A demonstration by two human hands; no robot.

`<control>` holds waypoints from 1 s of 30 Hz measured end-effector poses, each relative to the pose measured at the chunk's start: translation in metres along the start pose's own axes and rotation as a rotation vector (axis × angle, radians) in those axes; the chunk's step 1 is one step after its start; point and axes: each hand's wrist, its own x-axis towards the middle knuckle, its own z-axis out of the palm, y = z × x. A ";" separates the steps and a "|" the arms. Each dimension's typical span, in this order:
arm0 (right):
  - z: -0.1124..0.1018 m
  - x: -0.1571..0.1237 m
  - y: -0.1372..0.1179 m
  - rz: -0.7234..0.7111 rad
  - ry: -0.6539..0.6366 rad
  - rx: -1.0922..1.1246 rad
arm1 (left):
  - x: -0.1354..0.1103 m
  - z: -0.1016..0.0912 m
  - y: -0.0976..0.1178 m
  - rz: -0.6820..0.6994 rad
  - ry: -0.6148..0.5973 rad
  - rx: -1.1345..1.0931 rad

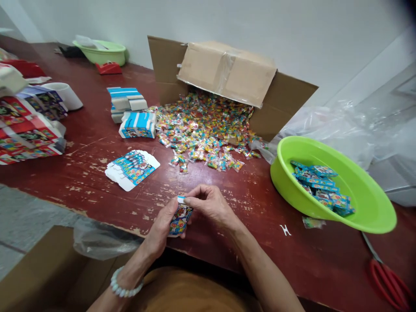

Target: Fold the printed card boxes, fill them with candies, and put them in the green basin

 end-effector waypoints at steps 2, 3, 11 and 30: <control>0.000 0.000 0.001 -0.047 0.008 -0.036 | 0.000 -0.001 0.000 -0.003 0.010 0.039; 0.001 0.000 0.002 -0.063 0.003 -0.043 | 0.000 -0.001 0.000 -0.018 0.008 0.040; 0.005 0.000 0.018 -0.160 0.143 0.059 | 0.004 0.006 0.011 -0.064 0.078 -0.130; 0.017 -0.009 0.038 -0.290 0.277 -0.127 | -0.003 0.022 0.017 -0.038 0.189 -0.408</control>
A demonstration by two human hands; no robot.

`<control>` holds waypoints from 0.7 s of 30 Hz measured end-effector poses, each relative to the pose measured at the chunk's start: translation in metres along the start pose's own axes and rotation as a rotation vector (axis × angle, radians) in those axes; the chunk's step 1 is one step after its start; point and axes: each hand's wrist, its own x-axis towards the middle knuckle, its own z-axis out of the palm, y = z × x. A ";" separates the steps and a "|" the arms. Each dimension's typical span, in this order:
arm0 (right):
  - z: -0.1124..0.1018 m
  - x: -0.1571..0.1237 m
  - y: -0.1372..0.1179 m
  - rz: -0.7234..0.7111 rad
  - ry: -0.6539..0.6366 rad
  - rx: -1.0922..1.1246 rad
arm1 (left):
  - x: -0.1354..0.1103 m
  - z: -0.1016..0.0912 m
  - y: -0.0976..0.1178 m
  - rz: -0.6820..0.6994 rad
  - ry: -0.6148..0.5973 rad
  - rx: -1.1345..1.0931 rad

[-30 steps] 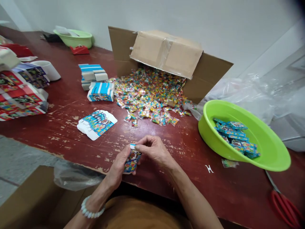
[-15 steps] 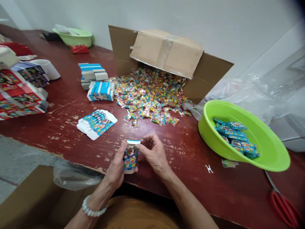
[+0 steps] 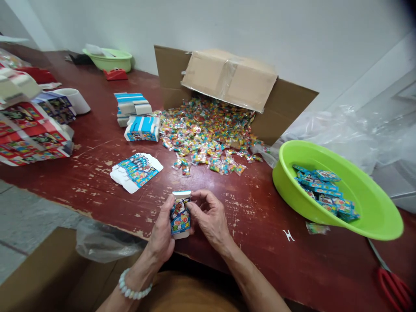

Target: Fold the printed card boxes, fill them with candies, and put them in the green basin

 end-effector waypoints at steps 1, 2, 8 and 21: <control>0.000 0.000 0.000 -0.020 0.001 -0.019 | 0.000 0.000 0.001 -0.008 0.013 0.008; 0.000 -0.001 -0.001 -0.046 0.003 -0.044 | 0.000 0.000 0.001 -0.018 0.029 0.017; -0.004 -0.002 -0.007 -0.168 -0.039 -0.102 | -0.002 0.000 -0.001 -0.037 0.056 0.005; -0.012 0.012 -0.021 -0.263 -0.212 -0.078 | 0.000 -0.008 0.001 -0.041 -0.106 0.150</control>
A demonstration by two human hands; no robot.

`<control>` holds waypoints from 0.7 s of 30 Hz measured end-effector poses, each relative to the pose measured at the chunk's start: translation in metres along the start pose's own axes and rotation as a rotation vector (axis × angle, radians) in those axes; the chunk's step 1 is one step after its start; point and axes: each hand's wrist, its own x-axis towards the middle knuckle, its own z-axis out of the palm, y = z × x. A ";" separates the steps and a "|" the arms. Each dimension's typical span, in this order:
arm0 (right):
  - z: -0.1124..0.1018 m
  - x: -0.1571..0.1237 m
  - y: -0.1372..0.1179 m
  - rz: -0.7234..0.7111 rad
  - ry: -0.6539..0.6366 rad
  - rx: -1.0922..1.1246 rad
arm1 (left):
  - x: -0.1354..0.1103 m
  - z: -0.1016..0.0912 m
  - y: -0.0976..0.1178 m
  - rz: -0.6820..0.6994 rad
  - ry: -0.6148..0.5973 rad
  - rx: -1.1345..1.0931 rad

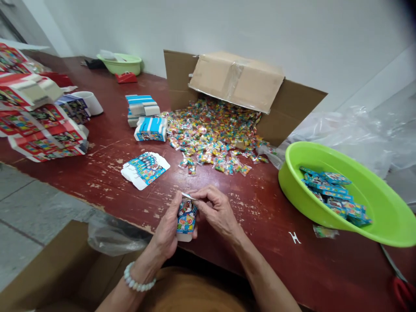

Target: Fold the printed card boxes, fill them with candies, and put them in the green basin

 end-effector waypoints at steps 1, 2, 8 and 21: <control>-0.002 0.000 -0.002 -0.050 -0.023 -0.039 | -0.001 0.000 0.002 -0.005 -0.006 -0.006; -0.003 0.000 -0.004 -0.078 -0.030 -0.057 | -0.001 0.001 0.003 -0.007 -0.011 -0.007; -0.002 0.006 -0.005 0.159 -0.067 0.026 | 0.003 -0.003 -0.001 0.030 -0.023 0.148; 0.002 0.017 0.002 0.284 -0.005 0.088 | 0.010 -0.019 0.000 0.114 0.022 0.336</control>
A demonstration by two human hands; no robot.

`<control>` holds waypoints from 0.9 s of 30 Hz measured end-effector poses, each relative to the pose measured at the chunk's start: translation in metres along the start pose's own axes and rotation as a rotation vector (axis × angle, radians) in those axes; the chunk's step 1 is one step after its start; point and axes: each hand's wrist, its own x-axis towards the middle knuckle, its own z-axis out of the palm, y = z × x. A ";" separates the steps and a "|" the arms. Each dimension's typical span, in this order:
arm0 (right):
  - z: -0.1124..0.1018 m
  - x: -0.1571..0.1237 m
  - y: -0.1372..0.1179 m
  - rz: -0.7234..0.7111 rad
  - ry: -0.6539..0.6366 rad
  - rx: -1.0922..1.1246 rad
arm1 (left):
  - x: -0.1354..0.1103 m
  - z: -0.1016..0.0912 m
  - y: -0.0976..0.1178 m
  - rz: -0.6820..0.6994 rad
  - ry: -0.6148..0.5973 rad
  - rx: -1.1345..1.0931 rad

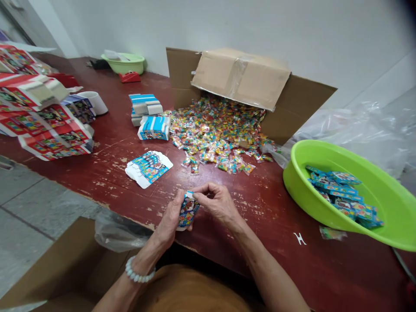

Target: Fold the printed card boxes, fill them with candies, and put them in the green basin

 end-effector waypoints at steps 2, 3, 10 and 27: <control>0.000 0.000 -0.001 0.000 0.006 -0.020 | 0.001 -0.001 -0.001 0.000 -0.015 -0.016; 0.000 0.000 -0.002 0.002 0.003 -0.031 | 0.001 -0.001 -0.001 -0.002 -0.020 -0.023; -0.004 -0.005 -0.006 -0.124 -0.147 -0.153 | 0.000 0.003 0.004 -0.095 -0.009 -0.117; -0.128 0.045 0.014 -0.025 0.509 -0.807 | 0.024 -0.014 0.010 0.034 0.188 -0.118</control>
